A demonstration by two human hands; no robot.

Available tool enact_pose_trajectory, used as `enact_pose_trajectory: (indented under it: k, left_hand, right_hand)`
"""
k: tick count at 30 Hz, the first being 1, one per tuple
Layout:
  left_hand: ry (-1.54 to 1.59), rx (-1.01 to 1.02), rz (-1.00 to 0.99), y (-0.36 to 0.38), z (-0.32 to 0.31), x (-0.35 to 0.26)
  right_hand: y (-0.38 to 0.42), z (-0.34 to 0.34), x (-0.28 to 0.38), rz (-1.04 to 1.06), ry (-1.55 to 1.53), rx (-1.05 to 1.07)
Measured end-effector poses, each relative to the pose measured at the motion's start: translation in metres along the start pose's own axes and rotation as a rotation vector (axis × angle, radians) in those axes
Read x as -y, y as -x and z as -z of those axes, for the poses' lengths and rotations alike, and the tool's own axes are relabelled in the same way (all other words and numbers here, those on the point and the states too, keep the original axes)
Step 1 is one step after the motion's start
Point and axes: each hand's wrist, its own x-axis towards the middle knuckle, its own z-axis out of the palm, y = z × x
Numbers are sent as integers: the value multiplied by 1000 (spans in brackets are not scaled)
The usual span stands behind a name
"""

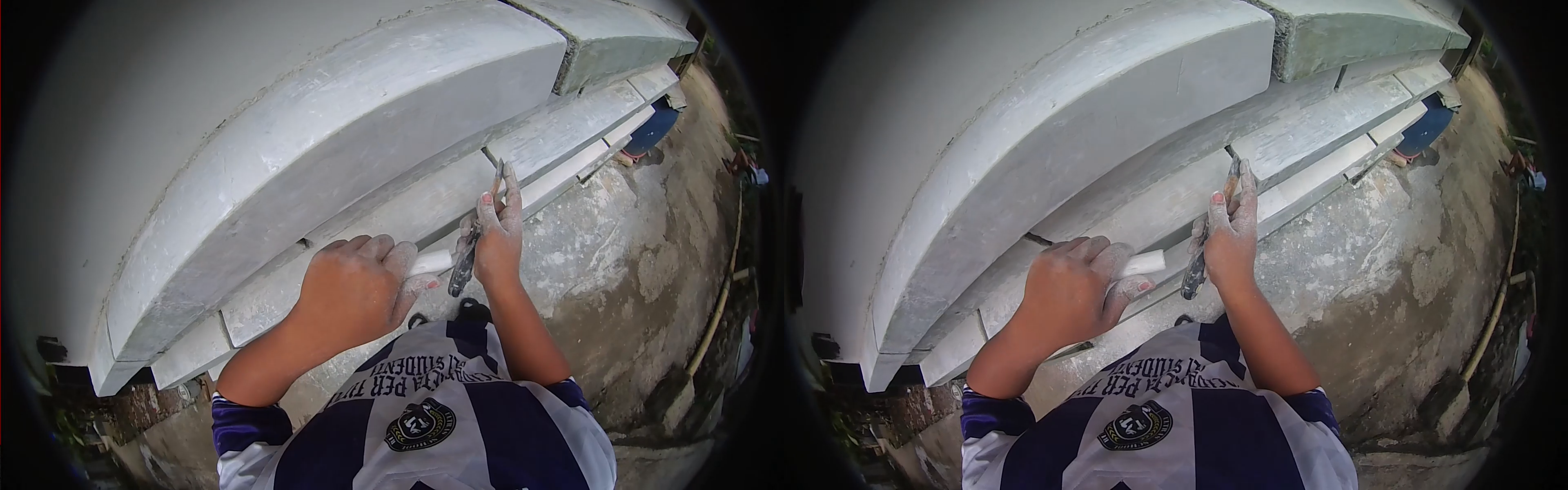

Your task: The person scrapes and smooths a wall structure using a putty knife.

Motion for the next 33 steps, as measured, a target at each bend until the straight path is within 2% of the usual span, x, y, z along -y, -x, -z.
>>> enact_pose_trajectory:
  k: [4,7,11,14,15,20,24,28,33]
  left_hand:
    - [-169,-188,-163,-5,26,-7]
    - [-311,-226,-247,-17,46,-16]
    - [-498,-379,-342,-31,76,-38]
    - [-597,-344,-286,-44,100,-33]
    - [-609,-343,-256,-50,104,-32]
    - [-659,-227,-48,-64,117,-23]
    - [-641,-195,-210,-70,122,-1]
    - [-493,-129,-117,-69,126,3]
    - [-461,-92,-190,-71,130,13]
  right_hand:
    - [-36,-4,12,56,-88,-19]
    - [-59,-10,18,87,-135,-27]
    - [-74,-19,24,27,-147,-31]
    - [-76,-28,12,17,-186,15]
    - [-73,-29,14,121,-148,20]
    - [-81,-33,-13,243,-70,-17]
    - [-84,-38,-16,346,-49,-71]
    - [-90,-40,-15,467,-4,-123]
    - [-88,-45,-23,531,48,-173]
